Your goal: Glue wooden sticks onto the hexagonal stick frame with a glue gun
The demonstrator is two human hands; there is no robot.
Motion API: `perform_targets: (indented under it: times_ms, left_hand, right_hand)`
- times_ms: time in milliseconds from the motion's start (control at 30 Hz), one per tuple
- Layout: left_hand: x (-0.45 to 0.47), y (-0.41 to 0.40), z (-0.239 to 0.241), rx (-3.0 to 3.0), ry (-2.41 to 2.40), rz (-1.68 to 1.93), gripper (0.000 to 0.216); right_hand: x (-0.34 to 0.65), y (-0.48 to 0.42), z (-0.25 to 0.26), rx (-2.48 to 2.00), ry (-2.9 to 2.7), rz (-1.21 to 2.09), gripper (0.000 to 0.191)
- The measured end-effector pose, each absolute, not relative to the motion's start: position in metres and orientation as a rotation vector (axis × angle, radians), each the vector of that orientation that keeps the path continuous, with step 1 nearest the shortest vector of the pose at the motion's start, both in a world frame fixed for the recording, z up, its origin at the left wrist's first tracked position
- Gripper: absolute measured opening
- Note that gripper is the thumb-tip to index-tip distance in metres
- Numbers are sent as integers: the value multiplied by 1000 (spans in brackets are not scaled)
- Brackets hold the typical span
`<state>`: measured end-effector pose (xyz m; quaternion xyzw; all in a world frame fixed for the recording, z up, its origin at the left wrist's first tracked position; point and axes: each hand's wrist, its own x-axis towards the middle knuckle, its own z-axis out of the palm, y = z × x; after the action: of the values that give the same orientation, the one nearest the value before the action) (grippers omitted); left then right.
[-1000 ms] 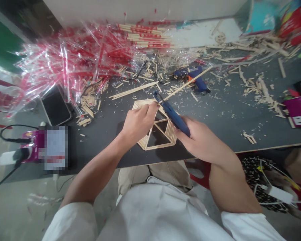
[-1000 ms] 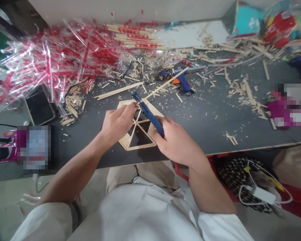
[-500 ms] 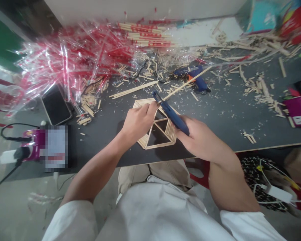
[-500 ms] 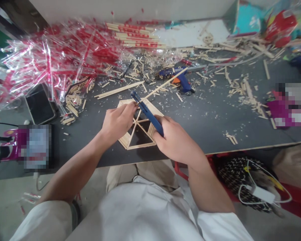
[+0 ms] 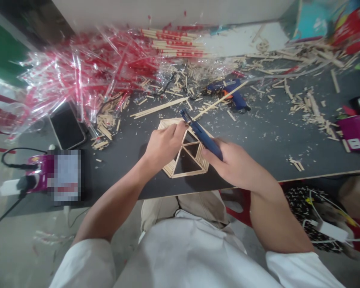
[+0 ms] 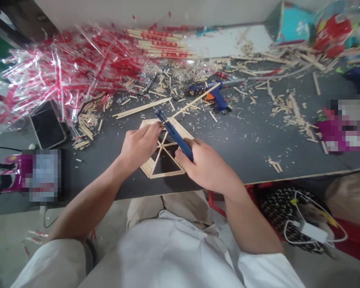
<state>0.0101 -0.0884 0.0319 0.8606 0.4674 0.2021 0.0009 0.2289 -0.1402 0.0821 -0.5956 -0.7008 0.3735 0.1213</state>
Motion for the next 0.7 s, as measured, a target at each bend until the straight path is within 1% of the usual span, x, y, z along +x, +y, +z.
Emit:
perform_targets:
  times_ms: [500, 700]
  left_hand:
    - [9, -88, 32, 2768, 1463, 629, 35]
    - [10, -88, 31, 2759, 1460, 636, 36]
  right_hand:
    - [227, -140, 86, -1720, -2075, 1119, 33]
    - [217, -142, 86, -1900, -2083, 914, 34]
